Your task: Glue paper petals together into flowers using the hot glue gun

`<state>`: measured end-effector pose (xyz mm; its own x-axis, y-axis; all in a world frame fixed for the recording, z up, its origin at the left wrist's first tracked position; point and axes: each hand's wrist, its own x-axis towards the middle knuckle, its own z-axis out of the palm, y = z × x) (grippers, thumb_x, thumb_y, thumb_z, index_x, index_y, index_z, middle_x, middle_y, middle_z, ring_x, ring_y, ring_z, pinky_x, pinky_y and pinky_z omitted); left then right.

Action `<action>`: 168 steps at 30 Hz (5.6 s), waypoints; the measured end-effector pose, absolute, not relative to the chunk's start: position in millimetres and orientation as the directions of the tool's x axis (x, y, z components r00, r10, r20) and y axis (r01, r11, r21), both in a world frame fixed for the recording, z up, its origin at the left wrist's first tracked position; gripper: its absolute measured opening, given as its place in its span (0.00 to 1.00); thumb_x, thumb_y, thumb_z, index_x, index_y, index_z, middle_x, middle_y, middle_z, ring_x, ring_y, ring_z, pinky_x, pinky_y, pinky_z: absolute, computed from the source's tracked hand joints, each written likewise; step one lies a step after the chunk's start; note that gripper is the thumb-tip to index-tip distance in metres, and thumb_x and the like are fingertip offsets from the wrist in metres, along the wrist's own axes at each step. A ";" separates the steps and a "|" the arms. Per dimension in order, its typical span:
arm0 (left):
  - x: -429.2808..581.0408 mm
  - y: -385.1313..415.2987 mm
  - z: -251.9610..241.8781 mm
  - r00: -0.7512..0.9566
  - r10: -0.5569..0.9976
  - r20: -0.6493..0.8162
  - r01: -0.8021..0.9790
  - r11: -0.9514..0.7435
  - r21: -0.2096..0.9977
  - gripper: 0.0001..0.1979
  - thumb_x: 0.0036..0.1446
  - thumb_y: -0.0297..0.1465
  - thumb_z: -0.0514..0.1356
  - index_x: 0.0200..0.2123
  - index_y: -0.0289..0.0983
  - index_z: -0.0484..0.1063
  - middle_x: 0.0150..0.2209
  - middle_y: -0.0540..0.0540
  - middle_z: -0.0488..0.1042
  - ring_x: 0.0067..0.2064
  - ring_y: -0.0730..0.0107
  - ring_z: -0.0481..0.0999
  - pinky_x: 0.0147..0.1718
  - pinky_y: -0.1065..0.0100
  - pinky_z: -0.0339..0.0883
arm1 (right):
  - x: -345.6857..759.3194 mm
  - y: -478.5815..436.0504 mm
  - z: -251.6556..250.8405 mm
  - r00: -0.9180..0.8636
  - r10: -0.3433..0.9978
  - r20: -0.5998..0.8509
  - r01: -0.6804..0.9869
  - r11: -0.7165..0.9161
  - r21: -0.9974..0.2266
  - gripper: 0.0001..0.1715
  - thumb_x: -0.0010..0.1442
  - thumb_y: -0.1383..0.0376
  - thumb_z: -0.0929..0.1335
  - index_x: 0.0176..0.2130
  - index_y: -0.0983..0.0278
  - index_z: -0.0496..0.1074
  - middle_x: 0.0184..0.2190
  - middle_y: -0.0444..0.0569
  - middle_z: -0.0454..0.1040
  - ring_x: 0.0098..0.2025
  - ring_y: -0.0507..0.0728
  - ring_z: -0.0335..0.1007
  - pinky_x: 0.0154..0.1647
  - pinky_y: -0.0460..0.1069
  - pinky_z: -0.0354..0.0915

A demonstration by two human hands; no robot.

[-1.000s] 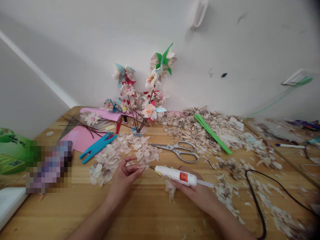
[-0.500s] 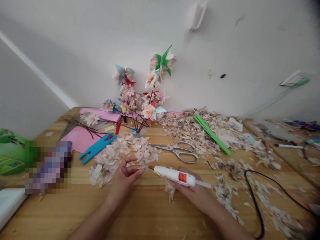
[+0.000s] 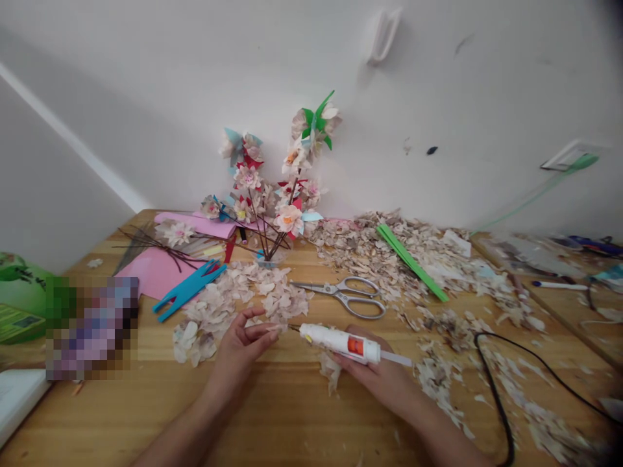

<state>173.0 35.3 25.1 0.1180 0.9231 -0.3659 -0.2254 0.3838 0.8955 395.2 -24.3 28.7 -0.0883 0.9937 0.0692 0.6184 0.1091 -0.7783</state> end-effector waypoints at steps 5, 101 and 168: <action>172.6 35.9 20.4 0.134 0.927 -0.350 -0.234 0.373 0.898 0.28 0.33 0.32 0.71 0.39 0.38 0.63 0.24 0.51 0.80 0.30 0.72 0.78 0.35 0.73 0.65 | 394.4 -23.5 31.9 -0.103 0.994 0.030 0.643 0.090 -0.760 0.14 0.56 0.55 0.64 0.25 0.60 0.63 0.23 0.43 0.66 0.26 0.56 0.65 0.28 0.48 0.62; 169.3 31.4 16.8 0.260 0.911 -0.321 -0.339 0.397 0.853 0.22 0.36 0.29 0.70 0.36 0.37 0.67 0.26 0.51 0.76 0.30 0.71 0.76 0.32 0.69 0.71 | 358.4 -23.7 4.3 0.070 0.984 0.163 0.322 0.132 -0.938 0.25 0.50 0.71 0.67 0.47 0.59 0.59 0.32 0.46 0.75 0.37 0.56 0.73 0.42 0.55 0.68; 180.9 16.0 23.2 0.379 0.781 -0.496 -0.298 0.610 0.734 0.24 0.38 0.29 0.69 0.39 0.37 0.63 0.30 0.45 0.78 0.32 0.63 0.78 0.26 0.65 0.73 | 347.1 -20.9 -4.3 0.094 0.993 0.067 -0.030 0.070 -0.997 0.25 0.45 0.72 0.68 0.42 0.57 0.58 0.29 0.41 0.74 0.33 0.55 0.73 0.35 0.49 0.67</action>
